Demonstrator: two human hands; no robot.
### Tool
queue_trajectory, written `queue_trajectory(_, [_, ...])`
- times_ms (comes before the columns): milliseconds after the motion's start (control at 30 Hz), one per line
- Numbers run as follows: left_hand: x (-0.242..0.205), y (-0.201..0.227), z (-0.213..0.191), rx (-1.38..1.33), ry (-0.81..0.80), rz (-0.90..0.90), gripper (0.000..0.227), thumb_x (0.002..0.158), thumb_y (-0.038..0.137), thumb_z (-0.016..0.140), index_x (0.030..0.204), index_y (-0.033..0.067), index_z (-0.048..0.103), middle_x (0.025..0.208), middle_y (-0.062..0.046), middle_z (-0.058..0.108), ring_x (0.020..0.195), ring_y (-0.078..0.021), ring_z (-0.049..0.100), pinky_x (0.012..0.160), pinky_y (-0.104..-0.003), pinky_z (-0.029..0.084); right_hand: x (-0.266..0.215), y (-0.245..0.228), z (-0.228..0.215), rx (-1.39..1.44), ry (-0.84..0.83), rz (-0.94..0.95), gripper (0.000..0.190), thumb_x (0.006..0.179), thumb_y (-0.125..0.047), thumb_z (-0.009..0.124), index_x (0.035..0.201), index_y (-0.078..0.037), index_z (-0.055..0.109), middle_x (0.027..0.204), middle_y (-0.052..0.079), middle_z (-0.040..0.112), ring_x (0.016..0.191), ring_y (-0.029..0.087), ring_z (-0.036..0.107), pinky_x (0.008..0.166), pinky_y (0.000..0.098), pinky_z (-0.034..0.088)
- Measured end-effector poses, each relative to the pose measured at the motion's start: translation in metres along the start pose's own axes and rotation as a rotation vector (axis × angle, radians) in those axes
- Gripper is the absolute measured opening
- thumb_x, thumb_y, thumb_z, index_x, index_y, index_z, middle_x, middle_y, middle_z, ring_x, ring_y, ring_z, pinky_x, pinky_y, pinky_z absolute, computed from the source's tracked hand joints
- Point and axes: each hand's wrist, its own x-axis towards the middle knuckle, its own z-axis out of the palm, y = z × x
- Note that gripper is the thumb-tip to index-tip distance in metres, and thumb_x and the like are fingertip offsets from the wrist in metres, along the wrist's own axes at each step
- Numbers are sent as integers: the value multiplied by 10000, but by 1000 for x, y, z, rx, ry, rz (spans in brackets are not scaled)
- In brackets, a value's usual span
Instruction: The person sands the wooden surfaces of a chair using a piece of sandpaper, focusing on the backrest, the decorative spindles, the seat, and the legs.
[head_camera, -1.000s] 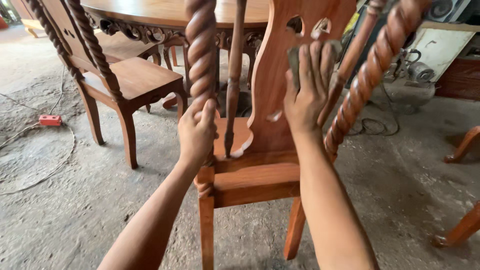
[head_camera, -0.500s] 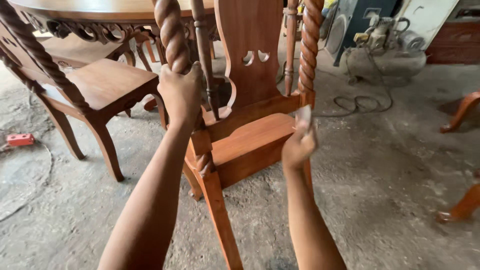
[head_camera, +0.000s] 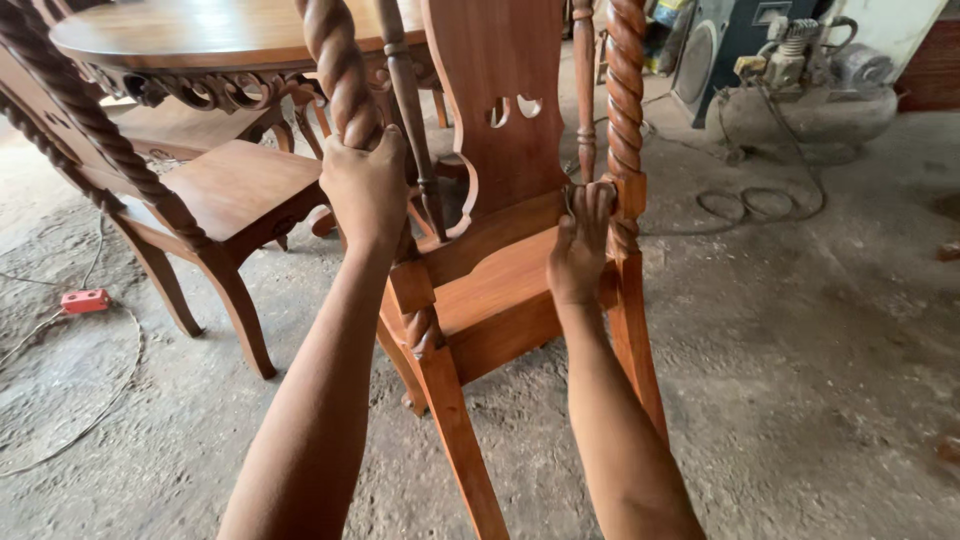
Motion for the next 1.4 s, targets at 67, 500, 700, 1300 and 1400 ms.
queue_trajectory(67, [1, -2, 2, 25, 7, -27, 418, 821, 316, 691, 974, -66, 618, 917, -245, 736, 859, -354, 749, 819, -416, 564, -16, -32, 27, 223, 72, 235, 423, 1121, -122, 370, 1513, -14, 487, 1597, 206, 473, 1550, 356, 379, 1313, 474, 285])
queue_trajectory(500, [6, -6, 4, 32, -11, -46, 431, 816, 312, 695, 972, -79, 601, 906, -244, 732, 858, -351, 750, 816, -417, 568, 10, 7, -18, 49, -89, 130, 472, 1163, -217, 350, 1541, 52, 435, 1657, 256, 347, 1577, 423, 268, 1290, 495, 231])
queue_trajectory(700, [8, -16, 7, 10, 36, 108, 428, 838, 299, 696, 1049, -66, 623, 952, -249, 743, 888, -359, 741, 846, -428, 566, -19, -83, -27, 318, -66, 305, 441, 1136, -247, 386, 1492, -39, 543, 1547, 145, 573, 1477, 256, 508, 1276, 411, 382])
queue_trajectory(1300, [-10, -16, 5, -41, 6, 48, 446, 821, 337, 709, 1010, -51, 599, 972, -250, 750, 893, -349, 775, 850, -408, 591, -101, -250, -40, 153, -144, 253, 428, 1117, -175, 419, 1472, 56, 474, 1453, 291, 549, 1348, 431, 546, 1159, 515, 431])
queue_trajectory(1400, [-14, -22, 8, -7, 28, 120, 445, 831, 341, 736, 1014, -41, 597, 979, -258, 740, 911, -358, 755, 867, -427, 569, -125, -238, -73, -27, -217, -77, 377, 1088, -169, 457, 1407, 18, 528, 1443, 259, 573, 1362, 432, 557, 1163, 591, 391])
